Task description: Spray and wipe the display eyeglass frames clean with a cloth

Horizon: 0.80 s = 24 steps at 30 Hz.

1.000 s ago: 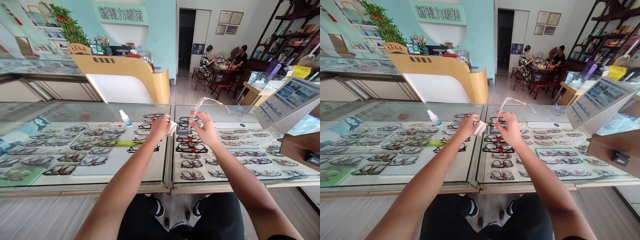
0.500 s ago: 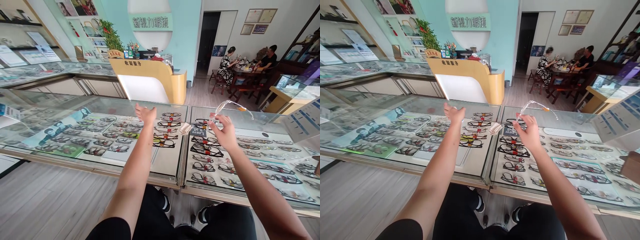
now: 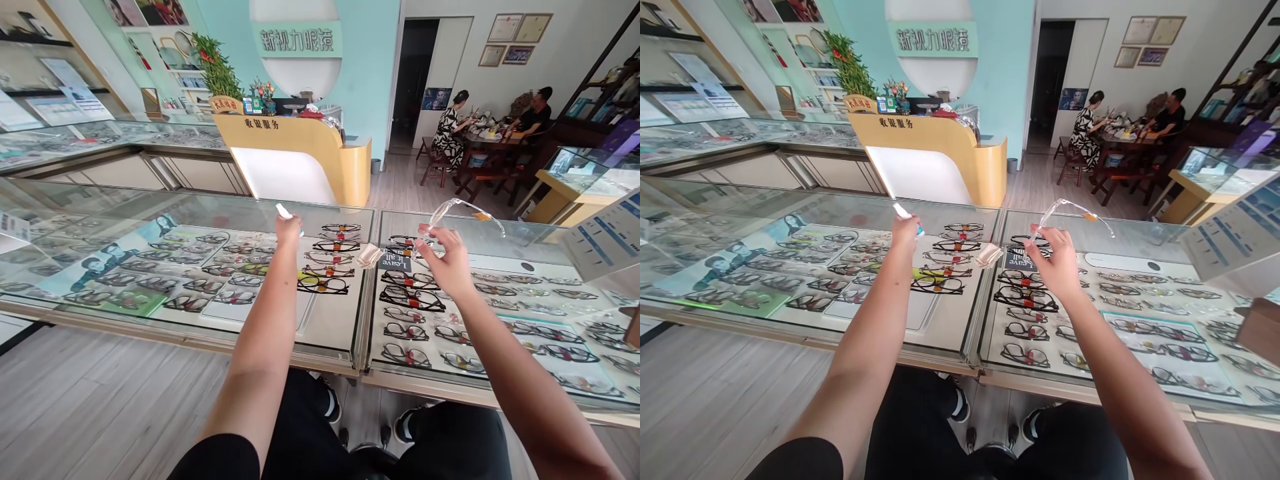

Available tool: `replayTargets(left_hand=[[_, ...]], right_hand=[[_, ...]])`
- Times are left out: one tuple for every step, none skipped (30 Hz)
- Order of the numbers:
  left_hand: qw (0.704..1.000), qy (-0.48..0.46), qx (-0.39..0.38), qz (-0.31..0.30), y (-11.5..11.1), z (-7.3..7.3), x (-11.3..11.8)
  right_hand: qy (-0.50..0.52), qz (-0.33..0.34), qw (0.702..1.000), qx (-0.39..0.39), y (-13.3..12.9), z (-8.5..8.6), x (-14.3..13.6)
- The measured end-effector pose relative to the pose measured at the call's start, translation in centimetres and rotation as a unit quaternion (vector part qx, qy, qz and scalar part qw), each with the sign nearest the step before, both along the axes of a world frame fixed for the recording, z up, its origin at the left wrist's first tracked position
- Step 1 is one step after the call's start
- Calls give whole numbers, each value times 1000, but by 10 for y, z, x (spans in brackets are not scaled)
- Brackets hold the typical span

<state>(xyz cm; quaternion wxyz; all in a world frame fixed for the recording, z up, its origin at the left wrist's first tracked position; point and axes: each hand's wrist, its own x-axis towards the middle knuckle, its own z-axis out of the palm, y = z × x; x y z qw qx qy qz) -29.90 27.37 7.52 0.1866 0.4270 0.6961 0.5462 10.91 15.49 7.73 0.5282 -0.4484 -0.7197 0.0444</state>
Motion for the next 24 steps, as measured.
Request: replayTargets(left_hand=[[999, -31, 16, 5, 0, 3, 3], [998, -58, 31, 8, 0, 7, 7], [995, -88, 51, 2, -1, 11, 12], [989, -125, 75, -16, -2, 15, 18], [979, -172, 103, -42, -5, 20, 24], [962, -227, 132, -74, -8, 24, 31], [939, -284, 159, -108, -11, 28, 38], [914, -335, 179, -142, -15, 32, 46], [893, -371, 191, -171, -20, 36, 54], [880, -387, 193, -198, -25, 39, 62], [871, -392, 192, -226, -30, 42, 69], [863, -392, 190, -256, -36, 45, 77], [854, -390, 186, -289, -42, 47, 84], [844, -387, 182, -323, -48, 49, 91], [833, -384, 177, -357, -55, 50, 98], [820, -381, 170, -391, -61, 52, 104], [809, -377, 160, -421, -67, 53, 110], [799, -372, 145, -449, -73, 54, 115], [792, -363, 127, -474, -78, 56, 120], [787, -354, 107, -494, -82, 57, 125], [784, -344, 86, -510, -86, 58, 129], [782, -334, 67, -522, -89, 59, 133], [782, -325, 54, -530, -91, 59, 137], [783, -316, 48, -534, -92, 59, 140]], right_hand=[[0, -1, 1000, -2, 0, 0, 0], [0, 0, 1000, -4, -1, 1, 0], [1, 1, 1000, -7, -1, 1, -1], [3, 3, 1000, -10, -2, 2, -1], [5, 5, 1000, -13, -2, 2, -1], [8, 6, 1000, -15, -3, 3, -2], [11, 8, 1000, -16, -3, 3, -2], [13, 9, 1000, -18, -3, 4, -2], [14, 10, 1000, -19, -4, 4, -3], [14, 12, 1000, -21, -4, 4, -3], [14, 13, 1000, -22, -5, 4, -4], [13, 15, 1000, -23, -6, 4, -4], [12, 18, 999, -25, -6, 4, -5], [10, 21, 999, -26, -7, 4, -6], [9, 25, 999, -27, -8, 5, -7], [6, 32, 999, -28, -10, 5, -9], [3, 42, 999, -28, -11, 6, -10], [0, 57, 998, -30, -12, 6, -11], [-4, 75, 997, -33, -14, 7, -12], [-7, 96, 995, -39, -15, 9, -13], [-10, 118, 992, -46, -17, 10, -14], [-12, 138, 989, -54, -18, 11, -15], [-10, 156, 986, -63, -19, 12, -16], [-6, 171, 983, -70, -20, 12, -17]])
